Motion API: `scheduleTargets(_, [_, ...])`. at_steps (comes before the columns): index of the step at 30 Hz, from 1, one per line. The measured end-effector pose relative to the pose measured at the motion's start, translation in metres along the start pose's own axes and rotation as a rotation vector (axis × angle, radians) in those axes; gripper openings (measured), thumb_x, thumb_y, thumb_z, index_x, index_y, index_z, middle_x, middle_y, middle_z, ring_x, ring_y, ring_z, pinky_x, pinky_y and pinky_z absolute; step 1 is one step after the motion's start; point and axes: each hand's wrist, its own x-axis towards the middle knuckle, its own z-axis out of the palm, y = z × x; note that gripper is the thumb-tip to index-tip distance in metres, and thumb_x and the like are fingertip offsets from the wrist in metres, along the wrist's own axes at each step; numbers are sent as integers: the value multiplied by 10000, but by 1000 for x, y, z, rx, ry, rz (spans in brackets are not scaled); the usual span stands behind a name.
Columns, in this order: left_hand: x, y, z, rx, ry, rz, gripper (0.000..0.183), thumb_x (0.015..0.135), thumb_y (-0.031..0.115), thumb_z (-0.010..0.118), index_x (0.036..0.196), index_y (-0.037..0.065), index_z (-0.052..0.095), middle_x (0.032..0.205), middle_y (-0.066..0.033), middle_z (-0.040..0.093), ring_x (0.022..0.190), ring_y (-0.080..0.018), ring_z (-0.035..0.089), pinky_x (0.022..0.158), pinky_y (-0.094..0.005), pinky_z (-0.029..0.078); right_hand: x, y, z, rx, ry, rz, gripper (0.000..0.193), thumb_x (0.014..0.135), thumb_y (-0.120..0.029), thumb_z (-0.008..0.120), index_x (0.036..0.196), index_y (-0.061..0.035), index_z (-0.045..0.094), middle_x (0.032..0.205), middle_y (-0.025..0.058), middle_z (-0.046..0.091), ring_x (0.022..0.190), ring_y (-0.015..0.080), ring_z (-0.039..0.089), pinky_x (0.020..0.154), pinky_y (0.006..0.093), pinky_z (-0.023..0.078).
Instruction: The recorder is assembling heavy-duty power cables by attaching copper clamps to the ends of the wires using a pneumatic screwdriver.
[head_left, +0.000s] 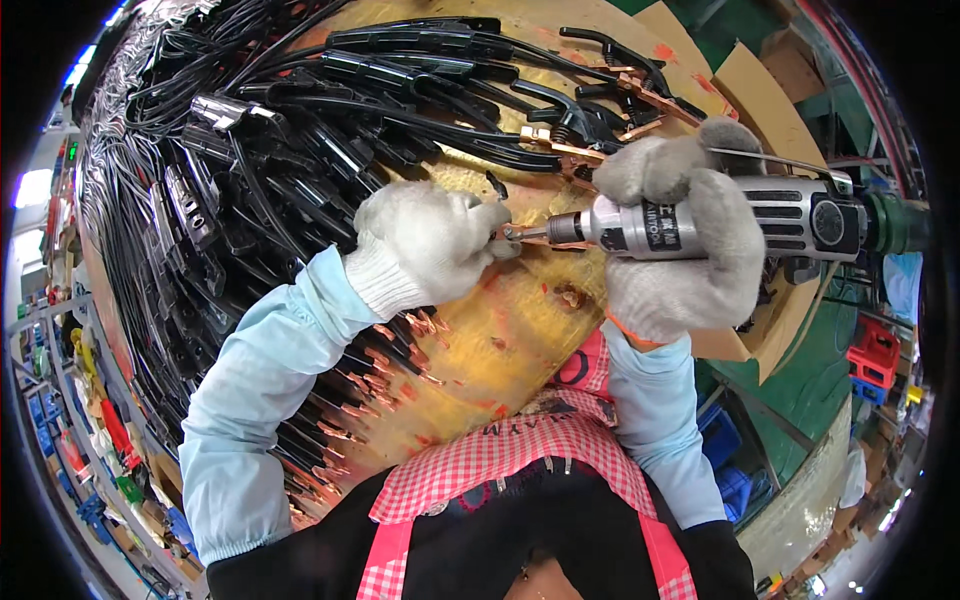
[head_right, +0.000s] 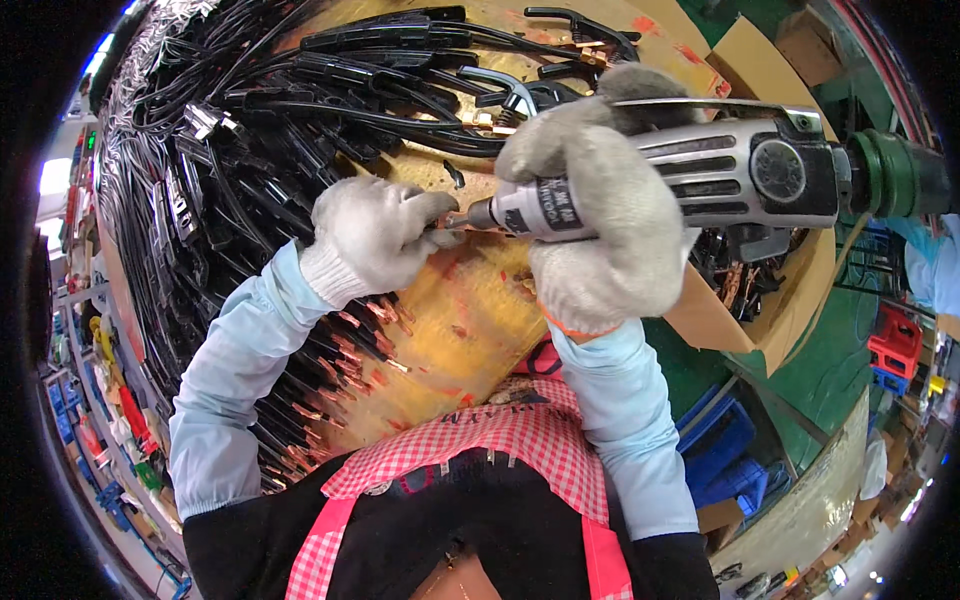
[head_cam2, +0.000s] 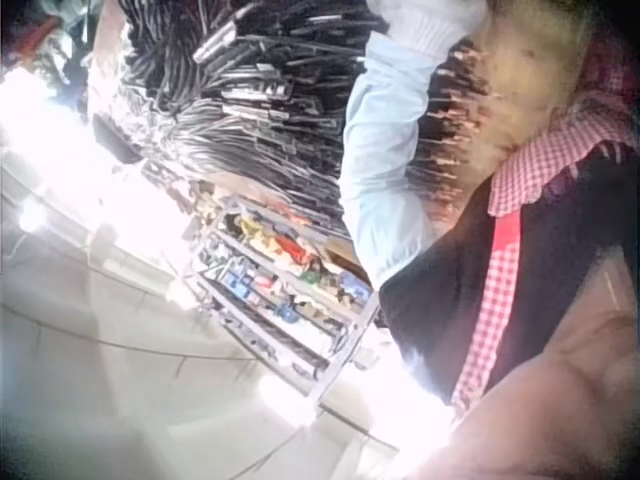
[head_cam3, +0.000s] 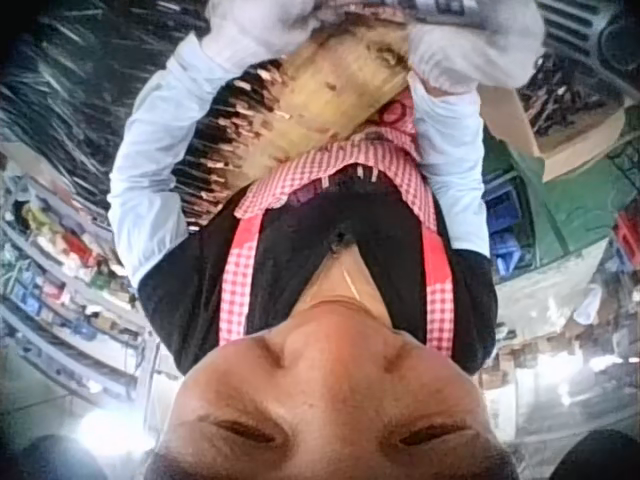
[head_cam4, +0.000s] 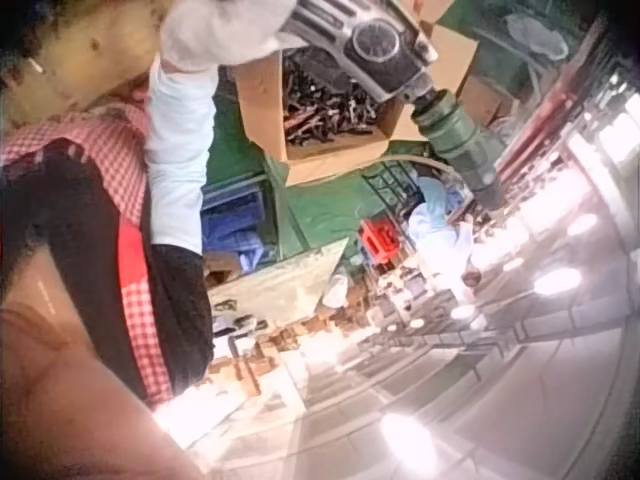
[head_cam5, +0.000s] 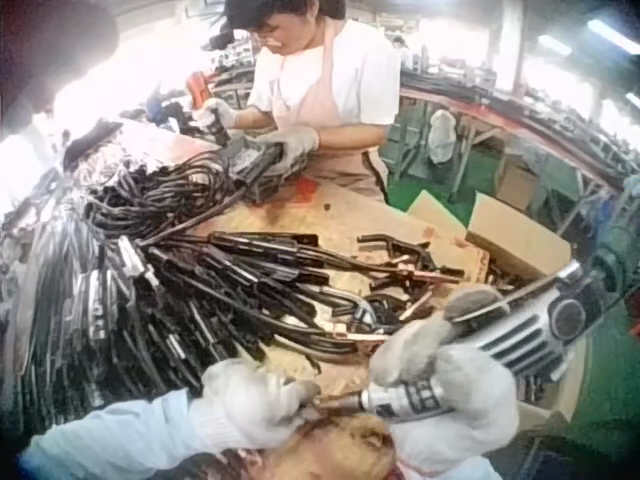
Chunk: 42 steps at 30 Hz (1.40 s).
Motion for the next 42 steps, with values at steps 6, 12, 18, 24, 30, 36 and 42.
scheduleTargets(6, [2,2,1,-30,-4,13,316,872,478,684,966,179,734,642,-100,668,601,-314,682,531,-442,524,-4,4,8,-193,7,-13,408,840,-176,597,1195,20,554,765,137,543,689,282,543,641,428,489])
scheduleTargets(12, [4,1,-3,-40,-48,8,292,864,450,692,941,171,727,642,-100,669,599,-309,683,527,-442,524,-6,2,9,-218,-8,-15,412,846,-165,599,1213,14,548,790,147,565,716,291,562,665,438,501])
scheduleTargets(18, [3,0,5,-47,13,15,268,852,420,701,914,161,724,649,-95,669,614,-308,686,531,-445,523,-9,-2,12,-238,-29,-12,418,852,-155,602,1231,8,543,815,157,588,744,301,581,688,448,513])
scheduleTargets(24, [2,2,8,-71,67,19,259,846,418,702,861,160,710,633,-88,659,602,-306,677,521,-443,514,-11,-2,14,-238,-50,-4,424,857,-145,604,1250,3,537,839,167,610,771,311,600,711,457,525])
scheduleTargets(30, [2,3,8,-69,77,-1,231,837,391,719,871,162,709,622,-80,652,600,-302,674,517,-435,507,-12,0,13,-214,-64,13,432,863,-134,606,1268,-3,531,864,178,633,798,321,619,735,467,538])
scheduleTargets(36, [6,-1,6,-112,187,40,213,809,327,754,939,161,722,739,-83,681,685,-319,675,588,-442,514,-2,-5,-15,-91,-89,78,440,869,-124,608,1286,-9,526,888,188,655,825,331,639,758,477,550])
scheduleTargets(42, [13,2,-7,-158,255,80,244,770,277,793,947,129,716,857,-96,691,777,-349,658,679,-444,505,-12,-28,-57,-217,135,116,339,911,-172,605,1158,61,603,981,242,703,905,365,700,874,464,572])
